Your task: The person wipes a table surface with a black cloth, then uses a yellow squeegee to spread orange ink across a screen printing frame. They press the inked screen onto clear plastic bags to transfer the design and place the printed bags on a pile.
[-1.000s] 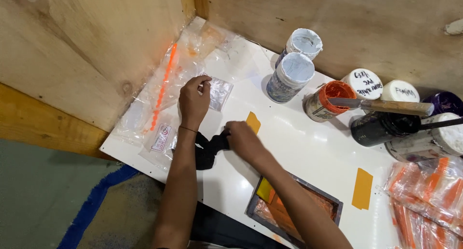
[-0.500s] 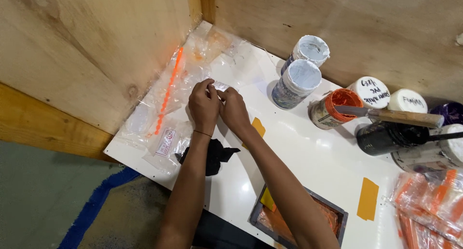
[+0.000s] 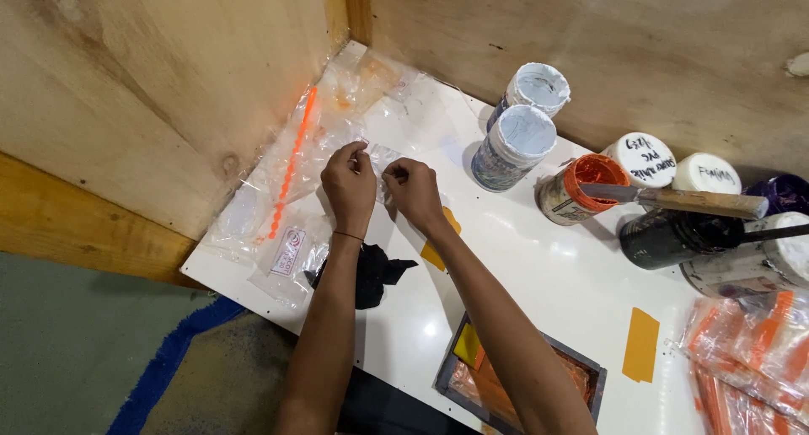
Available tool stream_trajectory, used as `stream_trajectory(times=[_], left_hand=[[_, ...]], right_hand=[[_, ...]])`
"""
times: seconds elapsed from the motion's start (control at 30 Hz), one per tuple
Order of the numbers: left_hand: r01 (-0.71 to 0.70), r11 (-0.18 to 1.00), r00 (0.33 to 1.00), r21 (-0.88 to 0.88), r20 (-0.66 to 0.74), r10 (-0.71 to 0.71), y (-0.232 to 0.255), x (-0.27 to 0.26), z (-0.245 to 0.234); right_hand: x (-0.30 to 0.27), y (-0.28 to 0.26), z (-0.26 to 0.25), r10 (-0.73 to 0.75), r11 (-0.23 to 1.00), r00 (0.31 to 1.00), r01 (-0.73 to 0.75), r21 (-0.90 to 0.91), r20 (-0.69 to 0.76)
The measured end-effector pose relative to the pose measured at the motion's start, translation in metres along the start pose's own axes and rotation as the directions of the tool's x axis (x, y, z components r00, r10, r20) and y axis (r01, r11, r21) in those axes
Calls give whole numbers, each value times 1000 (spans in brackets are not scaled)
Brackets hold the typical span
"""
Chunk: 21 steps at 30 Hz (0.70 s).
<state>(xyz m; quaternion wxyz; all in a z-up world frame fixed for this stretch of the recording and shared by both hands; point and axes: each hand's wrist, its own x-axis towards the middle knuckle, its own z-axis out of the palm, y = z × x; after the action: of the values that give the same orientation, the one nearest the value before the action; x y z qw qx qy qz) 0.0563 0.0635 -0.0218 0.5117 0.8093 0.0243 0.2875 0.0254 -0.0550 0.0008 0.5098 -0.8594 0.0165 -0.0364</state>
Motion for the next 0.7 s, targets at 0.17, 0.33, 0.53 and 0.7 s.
stream_trajectory(times=[0.17,0.33,0.53,0.7], left_hand=[[-34,999,991,29,128,30,24,1,-14],[76,997,913,-10,402,-66,31,2,-23],[-40,998,891,45,455,15,17,-2,-21],[15,996,907,-84,421,22,17,1,-19]], right_hand=[[3,20,-1,47,995,999,-45,91,-18],[-4,8,-6,105,978,994,-96,184,-42],[-3,13,-4,98,981,993,-85,172,-68],[-4,15,-4,136,943,987,-102,316,-88]])
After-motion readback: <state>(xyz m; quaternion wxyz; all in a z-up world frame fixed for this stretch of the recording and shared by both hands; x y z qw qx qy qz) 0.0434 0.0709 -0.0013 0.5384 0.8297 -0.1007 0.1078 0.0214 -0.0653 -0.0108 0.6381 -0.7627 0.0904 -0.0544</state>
